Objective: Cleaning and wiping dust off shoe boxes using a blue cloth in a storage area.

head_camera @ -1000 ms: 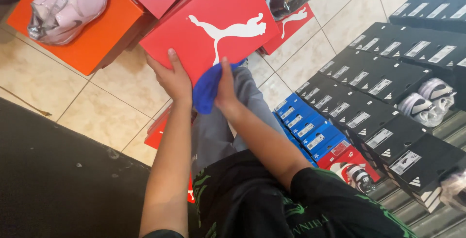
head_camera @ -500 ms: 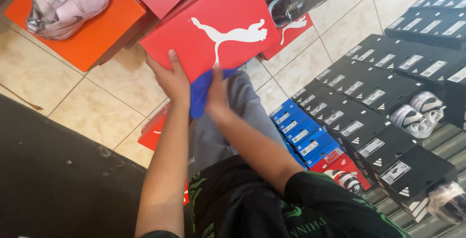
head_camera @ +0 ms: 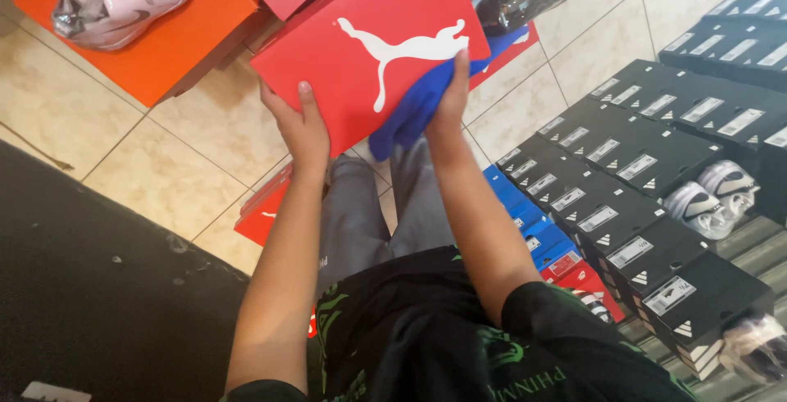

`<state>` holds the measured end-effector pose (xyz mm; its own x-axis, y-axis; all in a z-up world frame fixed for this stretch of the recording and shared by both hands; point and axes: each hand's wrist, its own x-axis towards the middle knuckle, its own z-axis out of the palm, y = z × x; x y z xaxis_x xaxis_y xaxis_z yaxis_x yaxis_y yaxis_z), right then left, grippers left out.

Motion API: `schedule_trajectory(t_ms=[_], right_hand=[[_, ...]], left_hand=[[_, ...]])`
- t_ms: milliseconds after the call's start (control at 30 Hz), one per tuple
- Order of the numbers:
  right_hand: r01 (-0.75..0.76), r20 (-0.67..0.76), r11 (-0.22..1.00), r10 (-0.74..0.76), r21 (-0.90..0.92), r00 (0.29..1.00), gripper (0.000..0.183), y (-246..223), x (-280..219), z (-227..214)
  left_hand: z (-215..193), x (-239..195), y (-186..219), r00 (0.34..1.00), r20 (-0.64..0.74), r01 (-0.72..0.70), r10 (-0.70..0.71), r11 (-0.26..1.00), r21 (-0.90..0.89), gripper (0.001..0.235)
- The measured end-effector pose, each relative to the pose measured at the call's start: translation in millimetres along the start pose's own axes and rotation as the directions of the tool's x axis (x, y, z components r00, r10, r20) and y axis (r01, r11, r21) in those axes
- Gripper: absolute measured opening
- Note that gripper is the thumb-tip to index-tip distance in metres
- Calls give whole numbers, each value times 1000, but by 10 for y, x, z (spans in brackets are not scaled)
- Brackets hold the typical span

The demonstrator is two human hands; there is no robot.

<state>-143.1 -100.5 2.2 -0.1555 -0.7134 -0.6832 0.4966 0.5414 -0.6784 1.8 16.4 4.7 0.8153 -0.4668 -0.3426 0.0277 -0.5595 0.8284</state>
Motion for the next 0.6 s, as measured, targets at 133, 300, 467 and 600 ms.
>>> schedule_trajectory(t_ms=[133, 300, 467, 600], right_hand=[[-269, -43, 961, 267, -68, 963, 53, 1175, -252, -559], [-367, -88, 927, 361, -77, 929, 44, 939, -1058, 127], [-290, -238, 898, 218, -332, 946, 108, -25, -855, 706], [22, -123, 999, -28, -47, 992, 66, -69, 27, 96]], left_hand=[[-106, 75, -112, 982, 180, -52, 64, 996, -68, 70], [-311, 132, -191, 938, 346, -5, 16, 1000, -31, 84], [-388, 330, -232, 852, 507, 153, -132, 988, 1, 83], [-423, 353, -278, 826, 557, 49, 86, 973, -224, 77]])
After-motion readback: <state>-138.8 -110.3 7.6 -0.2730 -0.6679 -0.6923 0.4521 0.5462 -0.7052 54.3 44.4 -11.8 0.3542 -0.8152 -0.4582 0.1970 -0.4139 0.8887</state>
